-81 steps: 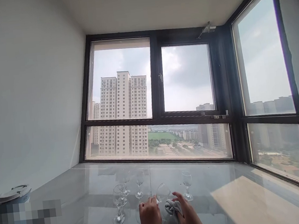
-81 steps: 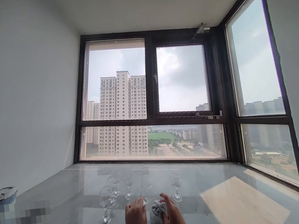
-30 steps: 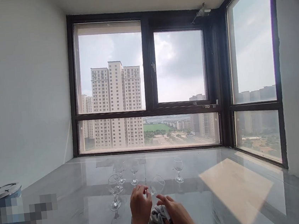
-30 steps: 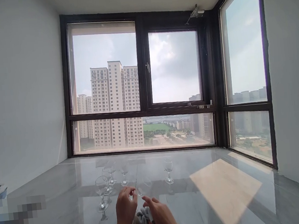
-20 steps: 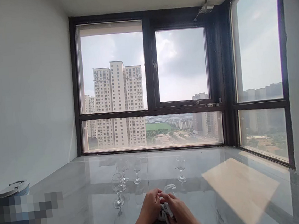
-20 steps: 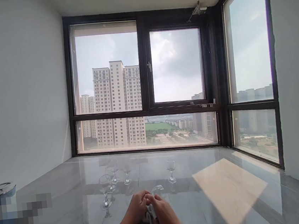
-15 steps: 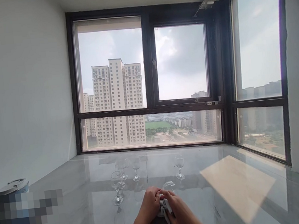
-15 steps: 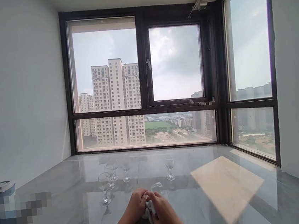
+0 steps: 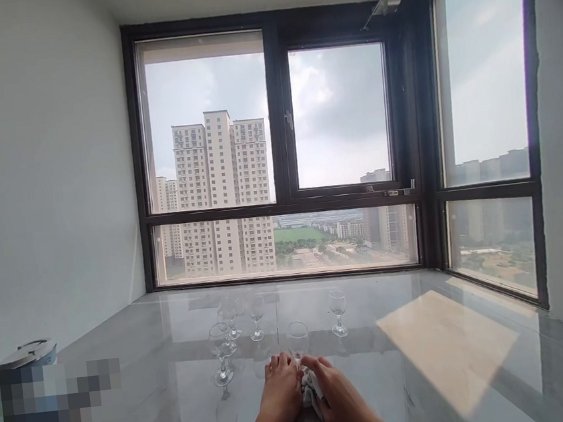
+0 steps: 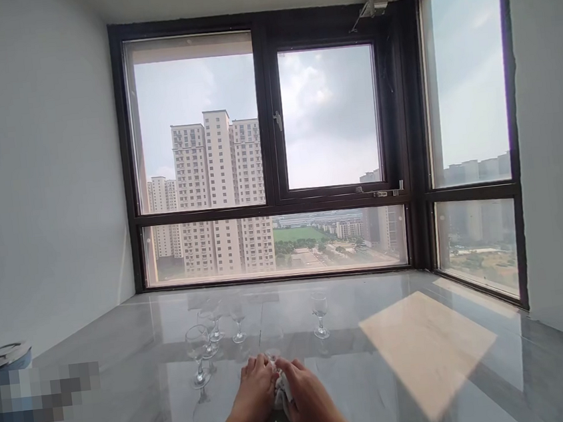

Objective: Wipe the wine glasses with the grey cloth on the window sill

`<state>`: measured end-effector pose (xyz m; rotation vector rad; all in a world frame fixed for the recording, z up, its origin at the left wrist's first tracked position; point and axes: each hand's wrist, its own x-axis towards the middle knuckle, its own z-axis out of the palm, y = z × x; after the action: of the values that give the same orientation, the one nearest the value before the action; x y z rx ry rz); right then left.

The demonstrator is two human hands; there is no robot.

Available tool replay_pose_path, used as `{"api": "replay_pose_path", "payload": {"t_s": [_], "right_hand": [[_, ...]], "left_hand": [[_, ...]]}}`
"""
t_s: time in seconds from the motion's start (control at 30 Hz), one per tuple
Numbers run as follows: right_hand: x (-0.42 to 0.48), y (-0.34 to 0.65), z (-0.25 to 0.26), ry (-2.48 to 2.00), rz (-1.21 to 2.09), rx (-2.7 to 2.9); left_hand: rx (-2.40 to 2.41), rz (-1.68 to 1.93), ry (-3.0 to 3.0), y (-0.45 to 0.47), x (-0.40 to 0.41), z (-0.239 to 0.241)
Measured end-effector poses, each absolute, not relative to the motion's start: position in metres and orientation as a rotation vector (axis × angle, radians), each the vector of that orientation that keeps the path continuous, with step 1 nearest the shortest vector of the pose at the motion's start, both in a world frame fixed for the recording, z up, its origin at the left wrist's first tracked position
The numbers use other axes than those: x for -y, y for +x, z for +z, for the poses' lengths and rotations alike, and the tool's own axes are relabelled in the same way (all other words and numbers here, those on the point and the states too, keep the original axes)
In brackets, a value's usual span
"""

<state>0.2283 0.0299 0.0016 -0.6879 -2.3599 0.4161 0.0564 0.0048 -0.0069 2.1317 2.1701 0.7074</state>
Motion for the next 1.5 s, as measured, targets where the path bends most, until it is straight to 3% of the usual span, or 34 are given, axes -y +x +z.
{"api": "replay_pose_path", "payload": {"t_s": [0.23, 0.47, 0.53, 0.6, 0.9, 1.17, 1.5], "right_hand": [[-0.027, 0.226, 0.003, -0.801, 0.378, 2.467], [-0.028, 0.216, 0.008, -0.711, 0.399, 2.581], [-0.029, 0.215, 0.009, -0.698, 0.419, 2.582], [-0.029, 0.213, 0.008, -0.7, 0.44, 2.569], [-0.042, 0.219, -0.002, -0.83, 0.373, 2.535], [-0.066, 0.27, -0.004, -1.233, 0.363, 2.303], [-0.085, 0.269, -0.01, -1.381, 0.235, 2.179]], "left_hand": [[-2.273, 0.886, 2.023, 0.055, 0.0, -0.002], [-2.254, 1.883, 1.944, -0.001, 0.05, 0.001], [-2.392, 2.2, 1.707, -0.025, 0.059, 0.008], [-2.45, 2.297, 1.443, -0.044, 0.058, 0.013], [-2.139, 1.668, 1.141, -0.079, 0.023, -0.017], [-2.232, 1.477, 1.218, -0.074, 0.032, -0.01], [-2.263, 1.402, 1.24, -0.074, 0.028, -0.011]]}}
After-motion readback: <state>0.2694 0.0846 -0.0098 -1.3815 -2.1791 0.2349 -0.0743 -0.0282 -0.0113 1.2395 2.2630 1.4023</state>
